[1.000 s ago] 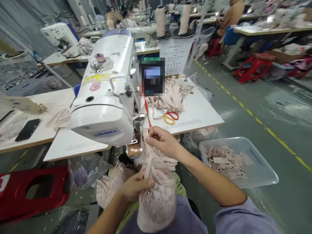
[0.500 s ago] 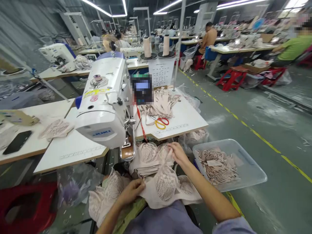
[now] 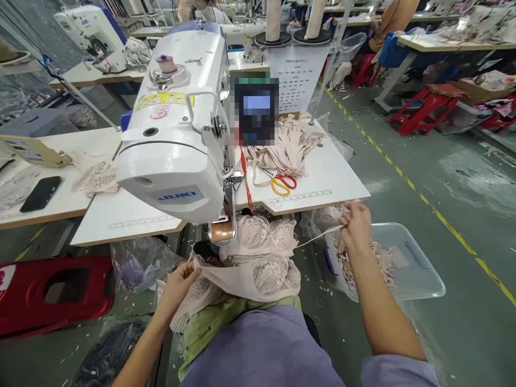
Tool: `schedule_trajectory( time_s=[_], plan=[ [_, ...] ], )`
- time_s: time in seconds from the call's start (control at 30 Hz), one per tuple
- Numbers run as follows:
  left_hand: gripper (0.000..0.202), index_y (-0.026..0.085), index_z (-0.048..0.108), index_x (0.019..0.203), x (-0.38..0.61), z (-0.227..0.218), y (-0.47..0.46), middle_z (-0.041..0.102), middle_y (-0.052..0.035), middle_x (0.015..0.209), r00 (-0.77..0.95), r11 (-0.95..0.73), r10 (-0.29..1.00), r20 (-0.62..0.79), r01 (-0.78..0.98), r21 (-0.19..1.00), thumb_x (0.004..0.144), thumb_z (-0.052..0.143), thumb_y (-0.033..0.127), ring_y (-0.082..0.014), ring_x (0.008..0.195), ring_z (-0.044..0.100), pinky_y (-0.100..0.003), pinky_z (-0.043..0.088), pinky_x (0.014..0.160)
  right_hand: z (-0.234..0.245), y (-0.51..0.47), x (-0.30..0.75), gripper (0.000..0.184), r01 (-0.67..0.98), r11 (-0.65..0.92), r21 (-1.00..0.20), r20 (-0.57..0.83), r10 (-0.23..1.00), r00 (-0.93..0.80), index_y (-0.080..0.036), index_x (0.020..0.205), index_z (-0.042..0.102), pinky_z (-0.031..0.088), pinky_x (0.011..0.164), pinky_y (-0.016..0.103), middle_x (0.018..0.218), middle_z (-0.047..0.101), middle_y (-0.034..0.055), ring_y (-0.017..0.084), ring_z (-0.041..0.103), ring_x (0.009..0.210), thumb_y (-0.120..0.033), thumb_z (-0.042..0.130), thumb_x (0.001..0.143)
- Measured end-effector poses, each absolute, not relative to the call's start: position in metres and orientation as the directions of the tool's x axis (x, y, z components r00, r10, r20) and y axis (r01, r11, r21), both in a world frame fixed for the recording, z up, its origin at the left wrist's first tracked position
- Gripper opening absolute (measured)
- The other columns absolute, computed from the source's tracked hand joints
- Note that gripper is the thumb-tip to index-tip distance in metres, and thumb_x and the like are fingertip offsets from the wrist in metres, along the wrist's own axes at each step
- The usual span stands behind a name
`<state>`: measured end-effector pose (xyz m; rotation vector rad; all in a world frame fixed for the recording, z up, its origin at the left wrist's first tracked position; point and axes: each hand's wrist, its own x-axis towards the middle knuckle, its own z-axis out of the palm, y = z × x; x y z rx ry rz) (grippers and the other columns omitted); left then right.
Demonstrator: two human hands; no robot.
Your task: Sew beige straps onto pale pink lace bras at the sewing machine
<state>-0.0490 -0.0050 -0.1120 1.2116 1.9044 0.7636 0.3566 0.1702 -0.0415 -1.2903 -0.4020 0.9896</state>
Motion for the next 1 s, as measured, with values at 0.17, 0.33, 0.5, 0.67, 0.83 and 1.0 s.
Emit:
schedule_trajectory(
  time_s=[0.17,0.33,0.5,0.67,0.83,1.0],
  plan=[
    [0.033,0.019,0.049,0.103,-0.011,-0.107,0.012,0.055,0.0009,0.070,-0.451,0.328,0.884,-0.121,0.415,0.848,0.088,0.043,0.047,-0.0194,0.065,0.058,-0.030,0.047,0.062,-0.059,0.111,0.275,0.029,0.087,-0.059,-0.994,-0.056,0.998,0.036,-0.022,0.078,0.053,0.037,0.047,0.020,0.067,0.056,-0.0044,0.009,0.046,0.054,-0.032,0.079,0.070],
    [0.020,0.020,0.062,0.096,0.011,-0.067,0.014,0.068,-0.0053,0.083,-0.140,0.008,0.987,0.079,0.532,0.847,0.092,0.045,0.029,-0.0194,0.077,0.065,-0.029,0.050,0.070,-0.054,0.067,0.223,0.017,0.359,0.183,-0.915,-0.027,0.860,-0.509,-0.023,0.085,0.047,0.026,0.049,0.023,0.058,0.040,-0.0086,0.009,0.033,0.048,-0.036,0.057,0.089],
    [0.022,0.017,0.068,0.104,0.015,-0.034,0.006,0.072,-0.0060,0.084,0.115,-0.134,0.990,0.084,0.541,0.830,0.092,0.054,0.030,-0.0161,0.072,0.066,-0.023,0.048,0.061,-0.041,0.064,0.208,0.010,0.389,0.229,-0.892,-0.082,0.765,-0.639,-0.022,0.087,0.048,0.026,0.052,0.022,0.057,0.040,-0.0086,0.010,0.036,0.049,-0.029,0.054,0.089],
    [0.030,0.018,0.062,0.075,0.016,-0.039,-0.001,0.062,-0.0007,0.063,0.140,-0.227,0.973,0.183,0.716,0.661,0.098,0.044,0.027,-0.0125,0.053,0.057,-0.022,0.038,0.050,-0.037,0.069,0.200,0.013,0.434,0.204,-0.878,-0.176,0.705,-0.687,-0.021,0.094,0.059,0.035,0.059,0.023,0.071,0.060,-0.0026,0.013,0.051,0.062,-0.032,0.059,0.088],
    [0.038,0.020,0.054,0.067,0.016,-0.046,-0.002,0.058,-0.0003,0.057,0.183,-0.321,0.929,0.320,0.830,0.456,0.101,0.037,0.028,-0.0141,0.047,0.055,-0.025,0.033,0.045,-0.036,0.072,0.196,0.031,0.303,0.070,-0.950,-0.186,0.654,-0.733,-0.018,0.070,0.066,0.039,0.064,0.024,0.077,0.064,0.0020,0.014,0.055,0.072,-0.044,0.061,0.087],
    [0.025,0.019,0.065,0.093,0.005,-0.032,0.005,0.075,-0.0038,0.082,0.203,-0.289,0.957,0.206,0.676,0.678,0.099,0.040,0.021,-0.0151,0.073,0.071,-0.021,0.050,0.062,-0.037,0.082,0.203,0.035,0.056,-0.301,-0.952,-0.284,0.800,-0.528,-0.018,0.071,0.060,0.036,0.060,0.024,0.065,0.051,-0.0027,0.010,0.043,0.060,-0.050,0.064,0.082]
  ],
)
